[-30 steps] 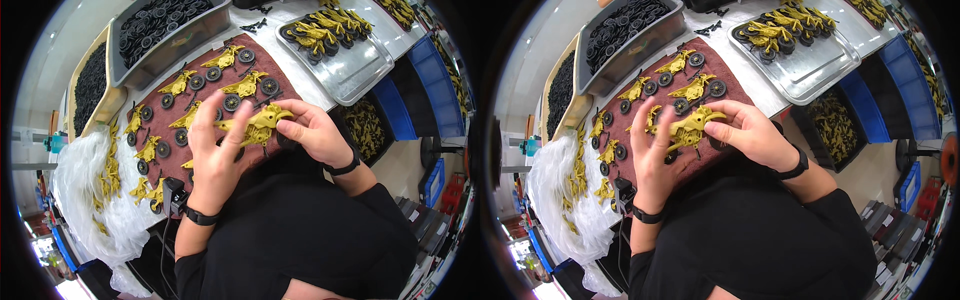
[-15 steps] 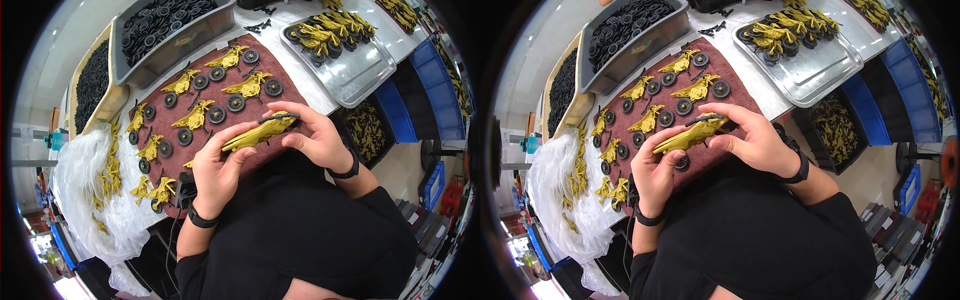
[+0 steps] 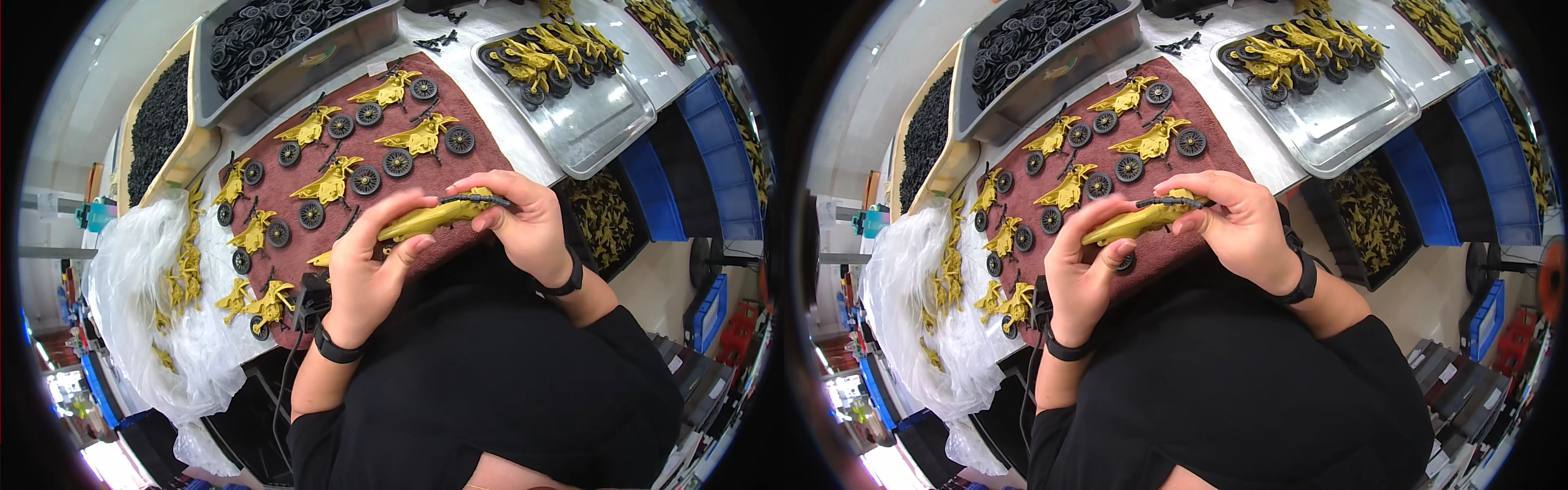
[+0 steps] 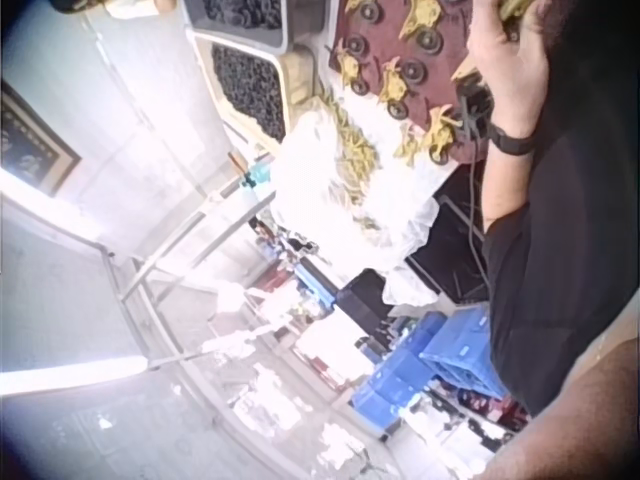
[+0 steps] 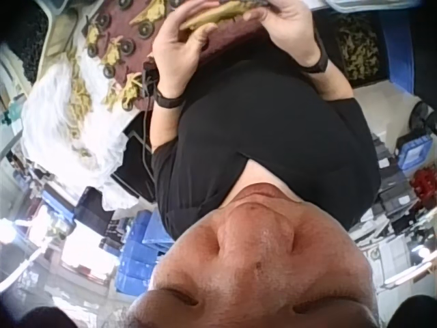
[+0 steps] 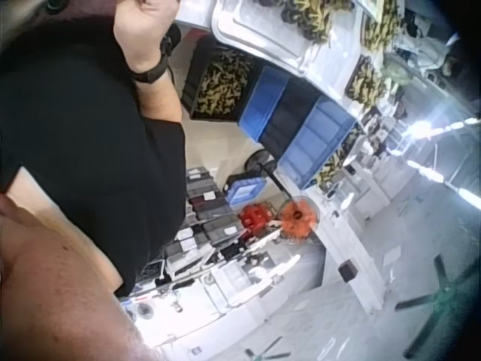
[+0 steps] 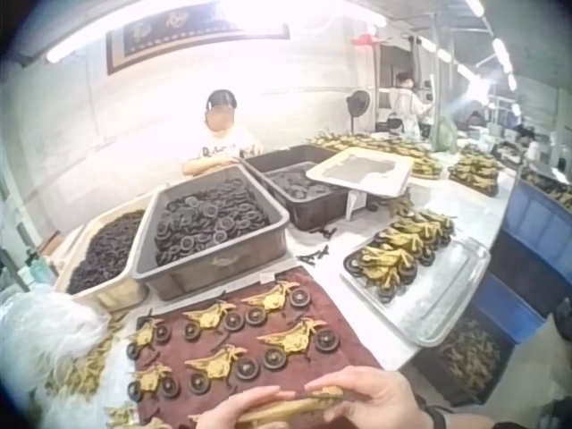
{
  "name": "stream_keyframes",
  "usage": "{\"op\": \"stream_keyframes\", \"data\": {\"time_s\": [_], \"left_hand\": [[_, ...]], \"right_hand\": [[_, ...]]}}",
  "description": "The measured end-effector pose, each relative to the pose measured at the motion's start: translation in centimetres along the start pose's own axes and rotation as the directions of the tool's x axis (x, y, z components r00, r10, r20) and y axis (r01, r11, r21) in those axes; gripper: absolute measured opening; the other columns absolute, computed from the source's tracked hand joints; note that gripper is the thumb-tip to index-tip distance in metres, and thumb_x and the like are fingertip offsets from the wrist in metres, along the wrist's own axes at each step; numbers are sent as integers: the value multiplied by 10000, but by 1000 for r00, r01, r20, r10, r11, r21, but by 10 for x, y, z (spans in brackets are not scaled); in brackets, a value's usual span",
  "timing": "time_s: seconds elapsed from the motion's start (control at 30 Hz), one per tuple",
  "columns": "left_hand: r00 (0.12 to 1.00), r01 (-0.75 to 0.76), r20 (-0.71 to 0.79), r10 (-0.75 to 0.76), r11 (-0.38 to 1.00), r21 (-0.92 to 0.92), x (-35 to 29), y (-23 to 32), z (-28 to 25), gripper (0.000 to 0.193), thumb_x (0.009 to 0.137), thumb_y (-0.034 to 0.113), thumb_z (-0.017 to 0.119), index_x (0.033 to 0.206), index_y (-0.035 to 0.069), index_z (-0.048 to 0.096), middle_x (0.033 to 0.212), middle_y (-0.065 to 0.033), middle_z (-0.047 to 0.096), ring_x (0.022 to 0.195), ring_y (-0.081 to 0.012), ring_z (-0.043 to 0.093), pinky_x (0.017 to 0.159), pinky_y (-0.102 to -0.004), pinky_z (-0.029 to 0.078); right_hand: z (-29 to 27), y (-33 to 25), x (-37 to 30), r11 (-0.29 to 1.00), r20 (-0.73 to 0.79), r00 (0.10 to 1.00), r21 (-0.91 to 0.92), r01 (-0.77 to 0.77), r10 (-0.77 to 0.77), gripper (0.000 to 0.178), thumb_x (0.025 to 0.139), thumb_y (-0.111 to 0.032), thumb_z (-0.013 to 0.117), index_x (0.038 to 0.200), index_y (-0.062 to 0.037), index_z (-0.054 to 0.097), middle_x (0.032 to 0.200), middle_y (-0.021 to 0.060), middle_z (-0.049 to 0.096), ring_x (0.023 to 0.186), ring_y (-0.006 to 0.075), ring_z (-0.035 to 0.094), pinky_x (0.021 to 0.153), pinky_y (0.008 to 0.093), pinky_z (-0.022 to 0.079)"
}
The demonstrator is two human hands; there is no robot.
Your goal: The worker is assembling small plastic toy motorcycles, attaching wheels to the frames and sorting the finished products.
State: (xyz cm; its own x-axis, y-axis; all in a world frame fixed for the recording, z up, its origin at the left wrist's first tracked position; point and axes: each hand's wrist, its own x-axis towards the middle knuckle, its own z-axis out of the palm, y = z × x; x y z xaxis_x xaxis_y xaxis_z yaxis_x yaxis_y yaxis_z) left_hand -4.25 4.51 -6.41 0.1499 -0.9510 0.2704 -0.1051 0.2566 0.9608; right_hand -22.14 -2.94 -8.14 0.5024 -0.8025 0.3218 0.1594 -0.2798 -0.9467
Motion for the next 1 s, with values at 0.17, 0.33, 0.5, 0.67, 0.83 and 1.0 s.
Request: {"op": "stream_keyframes", "data": {"time_s": [0.17,0.33,0.5,0.67,0.83,1.0], "left_hand": [[964,-267,98,249,893,363,3,-14,-14,328,730,26,725,1051,46,664,983,-122,677,868,-273,664,795,-318,522],[989,-145,92,115,853,501,-2,-13,-15,336,770,103,723,1091,39,651,984,-129,676,903,-270,655,801,-319,504],[989,-57,-76,126,803,594,-18,1,-61,258,826,84,685,1077,34,654,985,-108,674,862,-214,656,768,-300,509],[940,269,-339,38,527,806,-63,7,-163,240,800,-9,617,1036,22,643,1022,-144,651,961,-312,608,854,-372,470],[921,369,-337,-194,161,916,-110,3,-227,410,678,27,695,1076,77,608,1067,-103,588,1049,-298,540,879,-417,421],[923,331,-278,-266,181,926,-109,-8,-252,434,647,48,711,1056,70,567,1004,-92,571,1038,-293,530,905,-432,373]], "right_hand": [[3,1,4,978,16,982,91,-190,189,241,839,21,641,1079,33,628,1013,88,644,878,117,618,757,249,502],[-12,18,4,944,-75,966,-206,-258,248,260,867,-100,649,1080,28,574,996,101,649,917,156,614,815,272,473],[-25,28,6,794,-191,936,-497,-351,294,272,861,-143,669,1046,20,553,947,130,643,889,206,626,804,305,479],[-19,29,11,467,-169,980,-879,-100,-109,272,818,-159,695,1024,-6,604,1050,143,586,988,259,574,846,338,453],[10,2,28,614,-198,974,-784,-90,-110,190,854,-92,649,1023,-10,618,1073,125,591,1011,251,571,864,340,447],[49,-14,48,661,-71,979,-747,76,-192,155,846,-63,635,992,-9,625,1051,132,607,993,267,587,850,339,456]]}}
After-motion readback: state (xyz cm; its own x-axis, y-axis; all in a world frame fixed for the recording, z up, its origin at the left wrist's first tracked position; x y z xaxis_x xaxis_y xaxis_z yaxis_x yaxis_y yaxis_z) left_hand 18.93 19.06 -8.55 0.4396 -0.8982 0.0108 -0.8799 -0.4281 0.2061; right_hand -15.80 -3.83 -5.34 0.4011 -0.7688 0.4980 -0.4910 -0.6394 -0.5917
